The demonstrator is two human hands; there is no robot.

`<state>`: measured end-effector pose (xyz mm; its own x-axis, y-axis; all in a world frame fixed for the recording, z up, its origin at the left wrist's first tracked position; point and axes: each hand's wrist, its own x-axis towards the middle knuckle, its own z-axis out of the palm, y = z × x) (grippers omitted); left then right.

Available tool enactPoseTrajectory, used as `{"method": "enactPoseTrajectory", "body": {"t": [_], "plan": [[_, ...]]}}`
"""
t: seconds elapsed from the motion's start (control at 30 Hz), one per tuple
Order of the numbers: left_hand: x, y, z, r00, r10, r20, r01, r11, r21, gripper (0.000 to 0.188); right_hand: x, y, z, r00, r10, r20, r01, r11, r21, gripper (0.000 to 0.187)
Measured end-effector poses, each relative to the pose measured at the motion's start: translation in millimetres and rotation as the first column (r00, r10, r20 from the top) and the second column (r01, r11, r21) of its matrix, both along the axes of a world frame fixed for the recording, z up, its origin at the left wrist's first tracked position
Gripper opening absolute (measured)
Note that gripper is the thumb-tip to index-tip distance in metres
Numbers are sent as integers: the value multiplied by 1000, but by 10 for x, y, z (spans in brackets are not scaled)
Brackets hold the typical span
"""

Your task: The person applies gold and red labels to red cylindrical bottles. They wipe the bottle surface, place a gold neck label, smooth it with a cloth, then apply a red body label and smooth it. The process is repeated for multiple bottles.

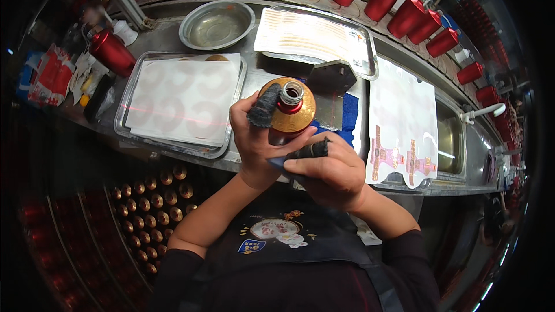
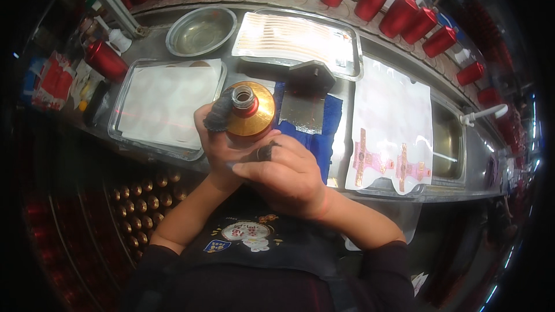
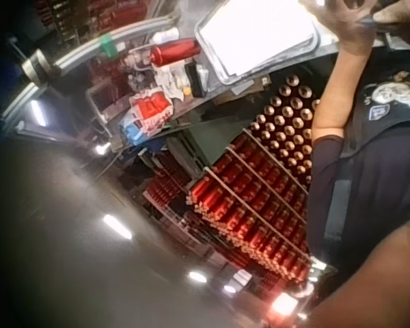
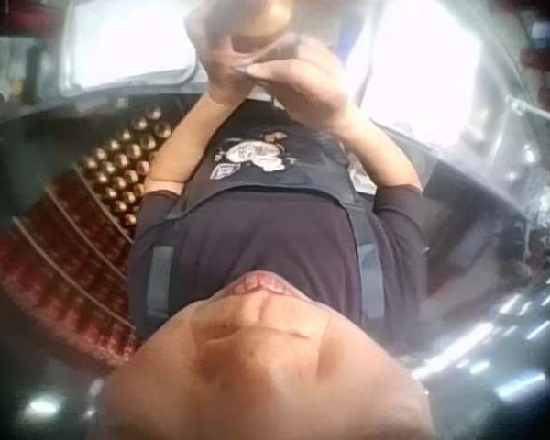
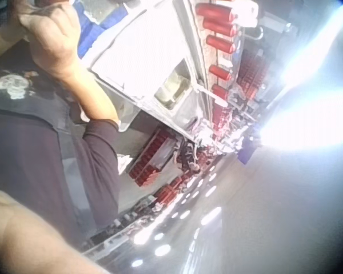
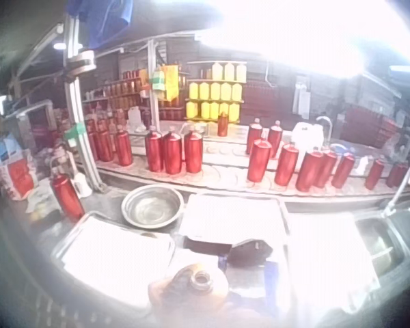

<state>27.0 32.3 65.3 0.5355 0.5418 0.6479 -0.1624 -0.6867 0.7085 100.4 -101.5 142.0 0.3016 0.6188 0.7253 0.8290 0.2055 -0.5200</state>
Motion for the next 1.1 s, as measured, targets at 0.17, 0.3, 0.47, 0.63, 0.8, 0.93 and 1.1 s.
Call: {"method": "enactPoseTrajectory", "body": {"t": [0.17,0.3,0.47,0.63,0.8,0.93,1.1], "plan": [[-40,17,85,999,-3,-33,4,1000,1,79,47,-15,64,993,-115,16,114,993,36,33],[-64,161,179,980,-168,-107,155,980,-125,80,157,16,56,793,-139,-592,93,990,-108,20],[-73,445,298,901,-398,-171,360,907,-216,79,554,131,-109,763,-183,-620,96,981,-171,24],[-12,651,361,750,-641,-164,582,757,-296,85,746,315,-112,734,-136,-666,58,989,-138,23],[-17,673,317,692,-719,-65,631,645,-431,84,715,360,110,708,-227,-669,178,974,-142,18],[-99,513,223,763,-642,73,610,678,-411,83,452,127,121,638,-226,-736,185,973,-138,21],[-171,396,168,794,-599,105,587,709,-392,78,316,16,-54,666,-237,-707,221,968,-116,21]]}}
